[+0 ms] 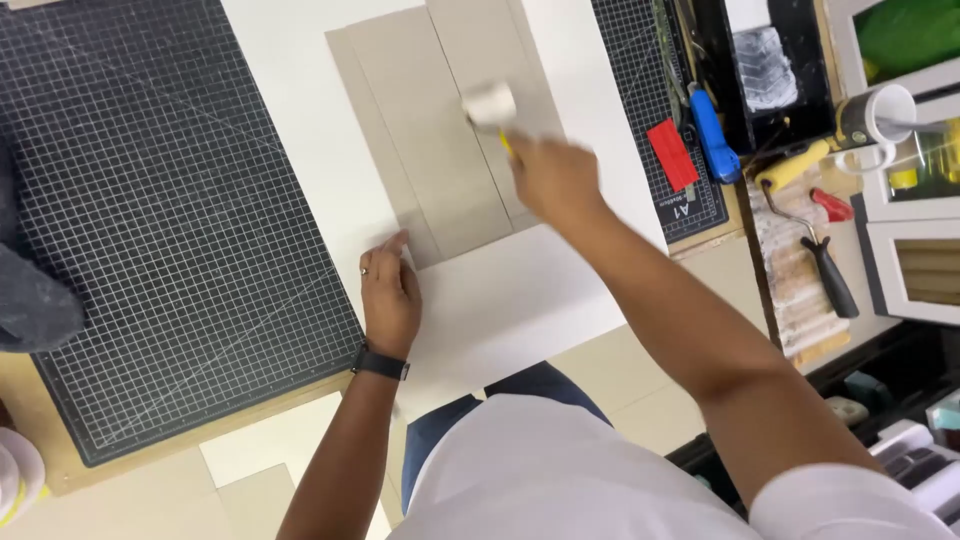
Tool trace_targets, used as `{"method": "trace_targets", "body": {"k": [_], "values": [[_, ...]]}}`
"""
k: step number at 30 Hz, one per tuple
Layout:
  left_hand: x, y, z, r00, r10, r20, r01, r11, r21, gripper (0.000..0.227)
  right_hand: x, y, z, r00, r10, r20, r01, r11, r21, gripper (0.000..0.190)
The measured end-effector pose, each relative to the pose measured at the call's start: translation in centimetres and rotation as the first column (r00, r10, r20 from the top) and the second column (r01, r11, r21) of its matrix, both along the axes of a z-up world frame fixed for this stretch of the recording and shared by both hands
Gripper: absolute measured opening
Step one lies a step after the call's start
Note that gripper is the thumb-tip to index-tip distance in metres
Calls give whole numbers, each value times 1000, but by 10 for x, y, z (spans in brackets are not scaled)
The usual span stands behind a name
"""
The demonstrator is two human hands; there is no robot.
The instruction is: Applying glue to cardboard pieces and mounting them onto a paper sheet using a roller and a scraper.
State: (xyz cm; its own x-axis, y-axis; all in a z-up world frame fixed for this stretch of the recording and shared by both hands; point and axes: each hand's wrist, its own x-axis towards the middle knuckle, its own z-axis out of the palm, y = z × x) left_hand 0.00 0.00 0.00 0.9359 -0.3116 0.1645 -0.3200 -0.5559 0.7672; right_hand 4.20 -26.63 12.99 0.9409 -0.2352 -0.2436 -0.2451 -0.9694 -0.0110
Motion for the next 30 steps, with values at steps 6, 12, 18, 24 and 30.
{"method": "trace_targets", "body": {"k": [6, 12, 18, 24, 30], "values": [[7, -1, 21, 998, -13, -57, 6, 993, -115, 47, -126, 1, 79, 959, -147, -243, 179, 977, 113, 35], [42, -16, 59, 1000, 6, 8, -4, 984, -180, 45, -169, -158, 94, 914, -297, 277, 366, 897, -248, 33], [144, -97, 77, 962, -182, 202, 220, 957, -189, 42, -147, -339, 7, 827, -376, 419, 472, 868, -152, 30], [283, -204, 11, 964, -149, 222, 138, 988, 65, 44, -148, -366, -38, 872, -375, 315, 462, 842, -278, 42], [331, -240, -8, 992, -21, -123, 72, 901, 427, 72, -207, -207, -16, 801, -525, 289, 263, 741, 618, 15]]}}
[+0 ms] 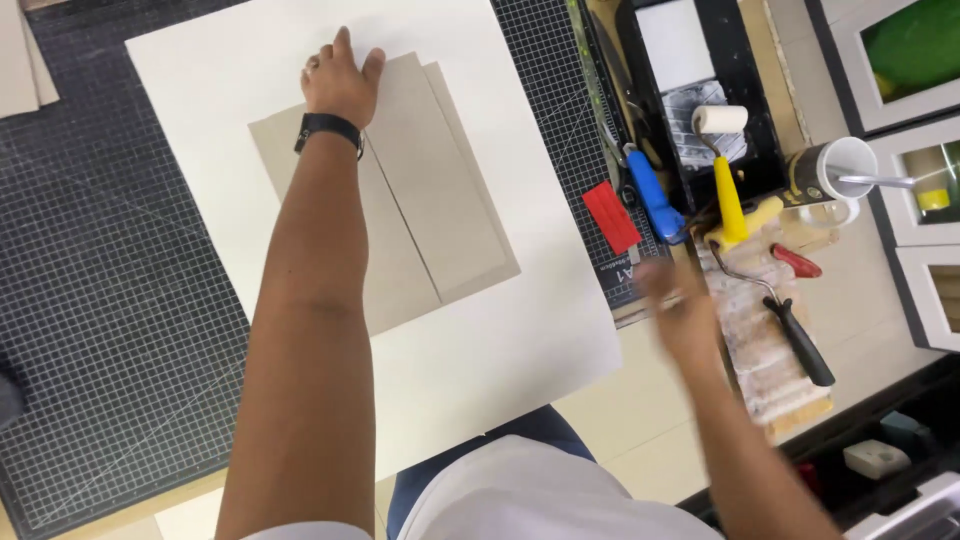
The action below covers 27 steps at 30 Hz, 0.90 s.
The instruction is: Applying glue to cardboard pieces and mounting them onto a paper sheet using a roller and a scraper.
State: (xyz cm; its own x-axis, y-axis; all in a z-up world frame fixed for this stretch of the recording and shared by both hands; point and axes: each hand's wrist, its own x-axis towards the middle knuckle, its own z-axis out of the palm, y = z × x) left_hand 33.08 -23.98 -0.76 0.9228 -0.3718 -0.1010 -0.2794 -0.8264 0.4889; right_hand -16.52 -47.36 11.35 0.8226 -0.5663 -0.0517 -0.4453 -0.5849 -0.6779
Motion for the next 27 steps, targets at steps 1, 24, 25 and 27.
{"method": "trace_targets", "body": {"k": [1, 24, 25, 27], "values": [[-4, -4, 0, 1000, -7, -12, 7, 1000, 8, 72, -15, 29, -22, 1000, -7, -12, 7, 1000, 8, 15], [-324, 25, 98, 713, -98, -694, -408, 748, -524, 90, 74, 97, -70, 943, -99, -316, 161, 972, 174, 51], [-323, 25, 98, 713, -91, -695, -415, 745, -523, 90, 78, 96, -63, 944, -91, -318, 152, 973, 175, 51], [-317, 21, 99, 698, -58, -714, -501, 673, -545, 90, 87, 94, -47, 931, -238, -277, 336, 856, 394, 41]]}}
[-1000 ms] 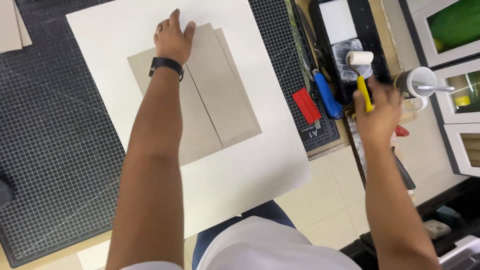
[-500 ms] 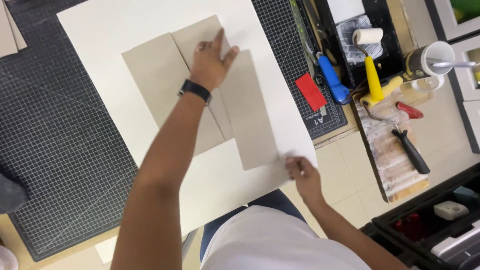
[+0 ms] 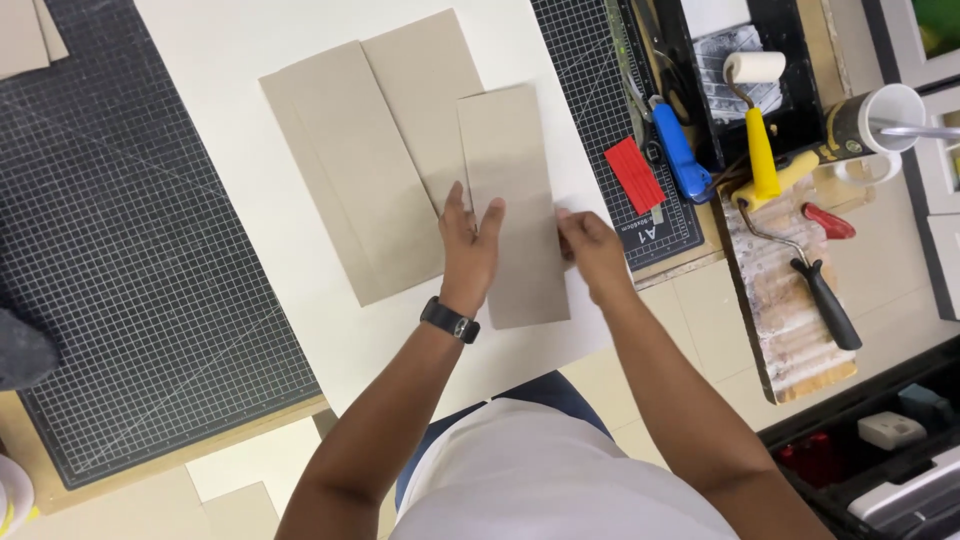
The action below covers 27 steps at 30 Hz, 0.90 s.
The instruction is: Applying glue to cardboard pieces and mounting them onto a paper sheet using a roller and a scraper.
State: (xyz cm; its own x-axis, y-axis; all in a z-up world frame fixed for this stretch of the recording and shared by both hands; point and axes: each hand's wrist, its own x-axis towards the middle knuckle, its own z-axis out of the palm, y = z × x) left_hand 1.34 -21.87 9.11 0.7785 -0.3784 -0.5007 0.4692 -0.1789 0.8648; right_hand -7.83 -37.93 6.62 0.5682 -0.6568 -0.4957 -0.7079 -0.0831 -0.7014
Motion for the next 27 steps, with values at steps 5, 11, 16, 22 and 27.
{"method": "trace_targets", "body": {"k": [5, 11, 16, 22, 27], "values": [[10, -9, -21, 969, 100, -226, -131, 984, -124, 96, 2, -41, -37, 930, -195, 310, 3, 851, 526, 25], [11, -20, 17, 955, 28, -294, -99, 968, -232, 96, 12, -36, 4, 880, -286, 379, -132, 619, 774, 57], [12, -32, 68, 991, -25, -134, 5, 989, -149, 93, 7, -53, -21, 859, -339, 383, -190, 483, 855, 74], [58, -57, -6, 960, -182, 213, 175, 983, 51, 86, 50, -57, 49, 846, -243, 475, -266, 579, 771, 72], [163, -87, -112, 455, -132, 881, -208, 946, 249, 36, 96, -57, 80, 941, 230, 247, -244, 970, 25, 81]]}}
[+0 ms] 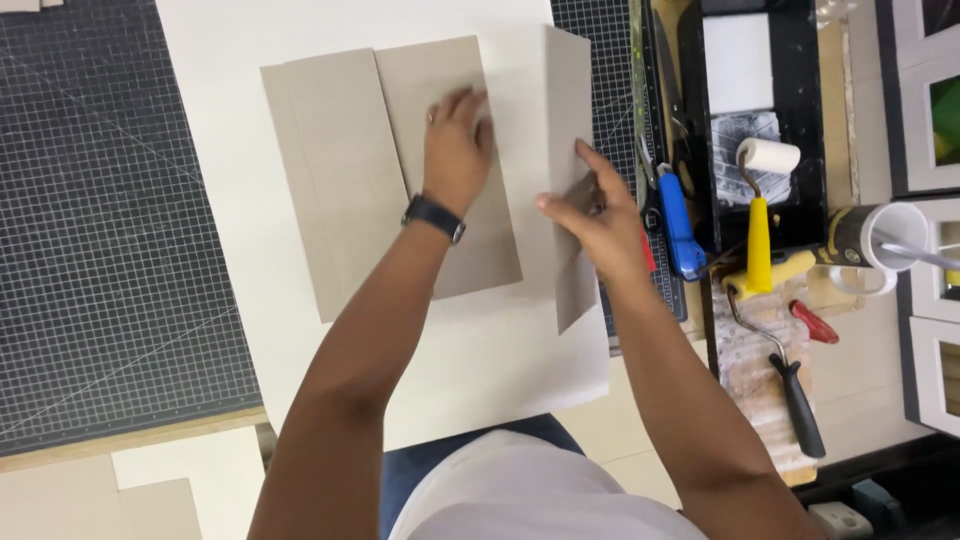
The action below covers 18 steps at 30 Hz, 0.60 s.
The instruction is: Applying glue to cardboard pieces and mounting them onto a paper sheet using a roller and a scraper.
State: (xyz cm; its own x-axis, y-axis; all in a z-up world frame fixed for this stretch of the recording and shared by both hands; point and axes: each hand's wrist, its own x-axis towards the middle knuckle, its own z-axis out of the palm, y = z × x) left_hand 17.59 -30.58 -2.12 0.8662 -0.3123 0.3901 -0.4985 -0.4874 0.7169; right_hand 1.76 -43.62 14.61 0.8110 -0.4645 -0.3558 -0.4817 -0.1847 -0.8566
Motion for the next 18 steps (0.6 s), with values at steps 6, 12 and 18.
{"method": "trace_targets", "body": {"k": [6, 12, 18], "values": [[70, -21, -41, 979, 126, 160, -146, 981, 125, 45, 51, 3, -75, 994, -55, -96, -15, 793, -609, 85], [55, -12, -35, 977, 105, 188, -129, 984, 120, 41, 67, 8, -110, 998, -28, -56, -26, 634, -773, 86], [56, -12, -40, 965, 106, 241, -132, 987, 96, 45, 67, 8, -129, 999, -10, -30, -18, 610, -792, 87]]}}
